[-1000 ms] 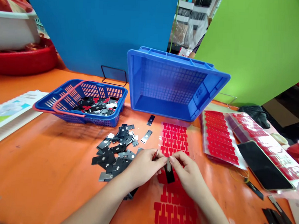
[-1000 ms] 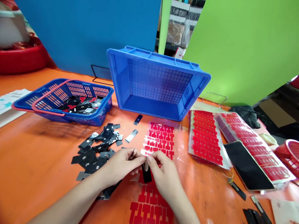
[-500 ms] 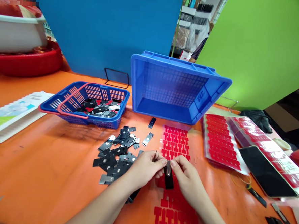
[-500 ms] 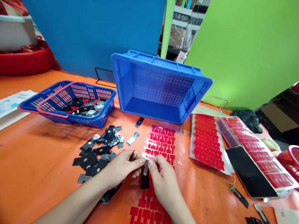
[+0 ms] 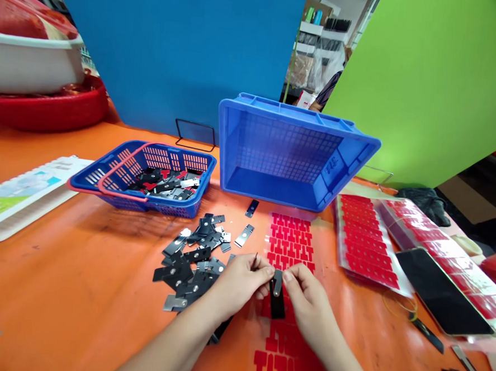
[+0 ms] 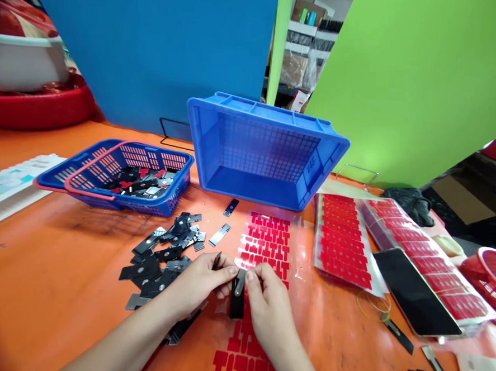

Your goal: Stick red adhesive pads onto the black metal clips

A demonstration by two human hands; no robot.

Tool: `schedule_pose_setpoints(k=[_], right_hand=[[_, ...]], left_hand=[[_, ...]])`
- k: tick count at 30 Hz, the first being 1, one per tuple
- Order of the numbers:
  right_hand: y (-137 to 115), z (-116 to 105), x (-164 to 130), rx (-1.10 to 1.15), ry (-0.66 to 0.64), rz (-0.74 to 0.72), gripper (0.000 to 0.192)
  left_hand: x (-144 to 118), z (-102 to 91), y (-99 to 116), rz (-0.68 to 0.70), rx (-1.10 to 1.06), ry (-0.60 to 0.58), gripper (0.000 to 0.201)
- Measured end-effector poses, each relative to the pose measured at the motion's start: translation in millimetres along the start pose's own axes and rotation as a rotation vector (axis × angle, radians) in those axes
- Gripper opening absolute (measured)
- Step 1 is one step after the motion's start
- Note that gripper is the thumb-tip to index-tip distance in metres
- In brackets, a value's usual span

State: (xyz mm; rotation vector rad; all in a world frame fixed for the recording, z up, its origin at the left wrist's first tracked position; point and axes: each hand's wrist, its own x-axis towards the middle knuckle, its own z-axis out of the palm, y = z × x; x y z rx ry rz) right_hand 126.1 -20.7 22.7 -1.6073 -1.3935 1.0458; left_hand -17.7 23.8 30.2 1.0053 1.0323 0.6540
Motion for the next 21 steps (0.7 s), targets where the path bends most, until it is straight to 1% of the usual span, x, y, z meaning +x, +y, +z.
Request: schedule_pose_setpoints(k=[4, 7, 9, 12, 13, 15, 17, 21], right_hand=[[1.6, 2.9, 0.1, -0.003, 0.033, -0.004, 0.028], [1.5, 5.1, -1.4, 0.004, 0.043, -0.018, 0.028], [1.5, 5.7, -2.6, -0.005, 0.078, -0.027, 0.028], [2.1, 4.0, -2.1, -0.023, 0.108, -0.008, 0.028], [2.3, 2.8, -1.2, -0.026, 0.107, 0.0, 0.027], [1.9, 0.0, 1.6, -0.014, 0.106, 0.003, 0.025], [0.0, -2.4, 4.3, 0.02, 0.098, -0.013, 0.024], [-5.9, -2.5, 5.7, 0.058, -0.029, -0.046, 0.026]], left_hand=[[-0.5, -0.2, 4.0, 0.004, -0.022, 0.05, 0.026], [-0.6, -3.0, 6.4, 0.022, 0.012, 0.079, 0.025], [-0.3, -8.4, 8.5, 0.061, 0.044, 0.145, 0.024], [-1.1, -17.8, 11.0, 0.159, 0.118, 0.261, 0.022], [-2.0, -19.6, 11.2, 0.192, 0.157, 0.266, 0.022], [-4.6, -19.9, 10.6, 0.24, 0.244, 0.225, 0.024], [-7.5, -16.7, 9.0, 0.251, 0.304, 0.176, 0.025], [-10.9, -9.3, 5.8, 0.218, 0.297, 0.127, 0.024]])
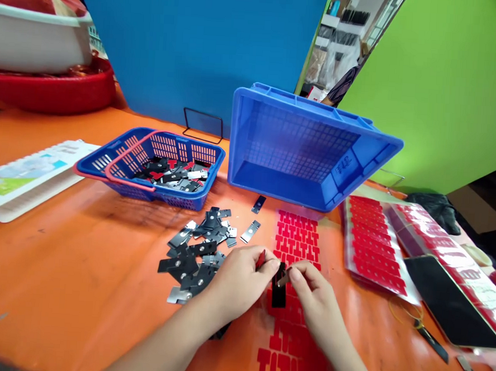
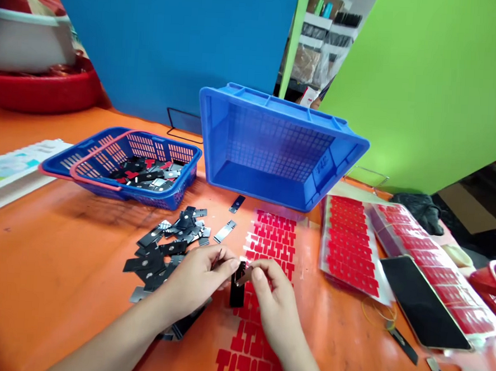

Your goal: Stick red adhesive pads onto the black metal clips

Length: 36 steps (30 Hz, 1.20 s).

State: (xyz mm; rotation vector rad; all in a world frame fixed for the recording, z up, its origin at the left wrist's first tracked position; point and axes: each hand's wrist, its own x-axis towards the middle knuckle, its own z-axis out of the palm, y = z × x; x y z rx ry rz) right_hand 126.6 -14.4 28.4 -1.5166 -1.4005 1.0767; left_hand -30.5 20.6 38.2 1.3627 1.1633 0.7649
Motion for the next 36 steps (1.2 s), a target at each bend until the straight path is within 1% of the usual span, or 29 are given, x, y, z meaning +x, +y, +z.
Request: schedule_pose_setpoints(k=[2, 5, 8, 12, 15, 18, 21, 23, 25, 27, 30, 32, 36], right_hand=[[-1.6, 1.9, -0.8, -0.045, -0.011, -0.003, 0.026], [-1.1, 3.9, -2.2, -0.118, 0.013, -0.013, 0.028], [1.1, 4.6, -3.0, -0.139, 0.008, -0.023, 0.029], [3.1, 6.5, -4.4, -0.135, 0.039, -0.017, 0.03], [3.3, 10.0, -7.1, -0.12, 0.066, 0.006, 0.03], [2.3, 13.9, -10.2, -0.086, 0.06, 0.028, 0.03], [1.1, 15.5, -12.2, -0.043, 0.09, 0.01, 0.028], [1.4, 14.5, -12.9, -0.029, 0.151, -0.047, 0.024], [3.3, 11.6, -13.3, -0.045, 0.217, -0.149, 0.021], [6.3, 7.5, -13.7, -0.086, 0.273, -0.276, 0.016], [10.9, 1.6, -14.0, -0.136, 0.339, -0.439, 0.007], [12.7, -1.2, -14.0, -0.151, 0.352, -0.513, 0.008], [12.6, -4.7, -13.6, -0.18, 0.342, -0.639, 0.017]], left_hand=[[-0.7, 1.8, -0.3, -0.001, -0.007, 0.0, 0.024], [-0.5, 2.9, -0.9, 0.013, 0.023, 0.012, 0.025], [0.3, 3.5, -2.0, 0.02, 0.048, 0.018, 0.024], [2.6, 2.2, -4.0, -0.006, 0.042, 0.029, 0.022], [4.7, -1.1, -4.1, -0.014, 0.002, 0.068, 0.023], [5.4, -3.9, -1.0, -0.003, -0.043, 0.106, 0.023], [3.8, -5.5, 4.8, 0.008, -0.098, 0.093, 0.022], [1.6, -6.6, 9.0, 0.002, -0.134, 0.074, 0.02], [-1.0, -7.8, 12.8, -0.002, -0.143, 0.063, 0.025], [-3.6, -8.5, 15.5, 0.015, -0.098, 0.028, 0.03], [-6.1, -7.8, 16.7, 0.093, 0.033, -0.058, 0.023], [-6.6, -6.6, 15.7, 0.159, 0.112, -0.07, 0.017], [-6.3, -5.4, 13.4, 0.281, 0.218, -0.036, 0.012]])
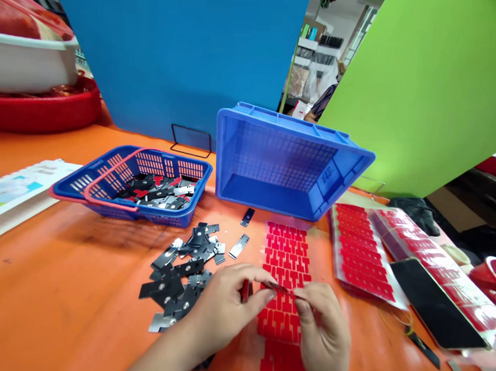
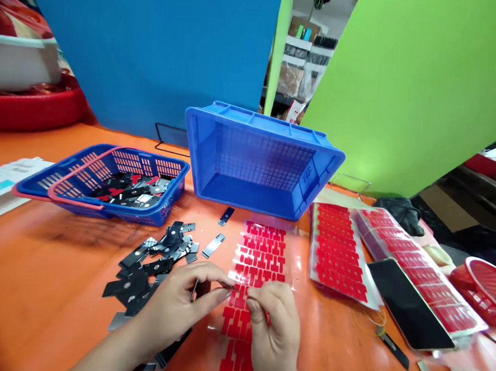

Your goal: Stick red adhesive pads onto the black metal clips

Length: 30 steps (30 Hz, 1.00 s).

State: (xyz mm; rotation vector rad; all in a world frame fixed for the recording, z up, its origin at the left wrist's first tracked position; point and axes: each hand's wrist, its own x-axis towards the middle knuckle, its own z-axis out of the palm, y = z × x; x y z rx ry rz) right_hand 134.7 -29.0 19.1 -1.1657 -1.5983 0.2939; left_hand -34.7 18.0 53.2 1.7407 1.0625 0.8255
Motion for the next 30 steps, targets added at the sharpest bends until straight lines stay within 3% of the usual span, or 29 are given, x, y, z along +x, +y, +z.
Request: schedule_pose_setpoints(k=[7, 15, 30], right_hand=[[-0.8, -4.1, 2.5, -0.036, 0.009, -0.04, 0.022], [1.3, -2.1, 2.1, -0.034, 0.006, -0.007, 0.022], [0.9, -3.1, 1.3, -0.059, -0.025, 0.051, 0.021]], left_hand=[[-0.2, -1.7, 5.6, 0.245, 0.024, 0.074, 0.01], [-1.4, -2.3, 1.4, 0.406, 0.022, 0.126, 0.016], [-2.5, -3.5, -1.2, 0.462, 0.036, 0.136, 0.02]])
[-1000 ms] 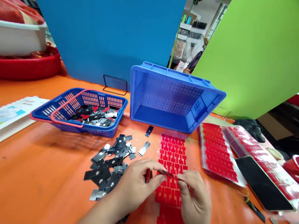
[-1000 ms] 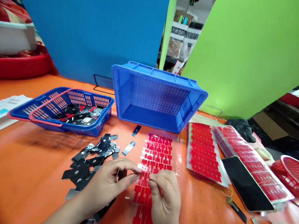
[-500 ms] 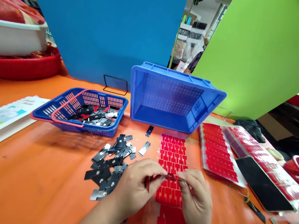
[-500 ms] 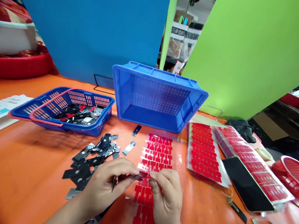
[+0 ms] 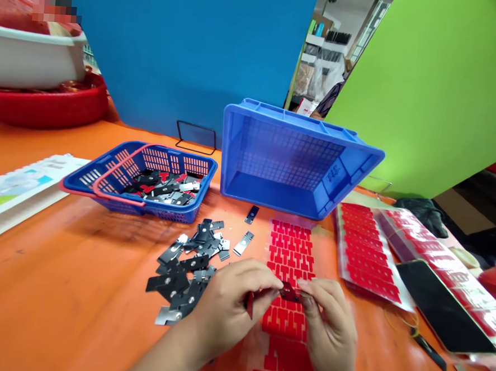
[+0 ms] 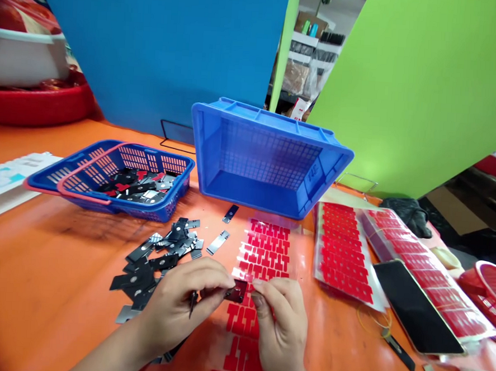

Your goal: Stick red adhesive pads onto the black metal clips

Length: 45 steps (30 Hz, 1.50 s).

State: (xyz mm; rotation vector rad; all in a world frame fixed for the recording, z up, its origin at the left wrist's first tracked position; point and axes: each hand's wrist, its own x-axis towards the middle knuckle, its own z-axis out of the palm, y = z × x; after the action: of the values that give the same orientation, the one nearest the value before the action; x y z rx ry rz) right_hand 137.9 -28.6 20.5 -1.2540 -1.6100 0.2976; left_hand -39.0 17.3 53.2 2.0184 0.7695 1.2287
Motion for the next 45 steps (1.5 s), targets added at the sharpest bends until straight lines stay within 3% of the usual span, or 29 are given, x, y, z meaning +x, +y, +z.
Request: schedule_pose_setpoints(k=[16, 28, 34, 40, 45], right_hand=[[-5.6, 0.4, 0.5, 0.045, 0.057, 0.002, 0.022], [-37.2, -10.3, 28.4, 0.103, 0.056, -0.061, 0.022], [-28.1, 4.2, 16.0, 0.156, 0.104, 0.032, 0.021], [-9.3, 8.6, 9.7, 0.093, 0.057, 0.028, 0.019], [-5.5, 9.1, 9.6, 0.152, 0.061, 0.257, 0.011]], left_hand=[[0.9, 0.5, 1.0, -0.028, -0.001, 0.012, 0.016], [17.2, -17.5, 33.5, 0.097, 0.032, 0.156, 0.022], [10.8, -9.5, 24.5, 0.082, 0.055, 0.197, 0.02], [3.9, 2.7, 5.5, 0.085, 0.023, 0.119, 0.022], [1.3, 2.4, -6.4, 0.01, 0.038, 0.074, 0.029]])
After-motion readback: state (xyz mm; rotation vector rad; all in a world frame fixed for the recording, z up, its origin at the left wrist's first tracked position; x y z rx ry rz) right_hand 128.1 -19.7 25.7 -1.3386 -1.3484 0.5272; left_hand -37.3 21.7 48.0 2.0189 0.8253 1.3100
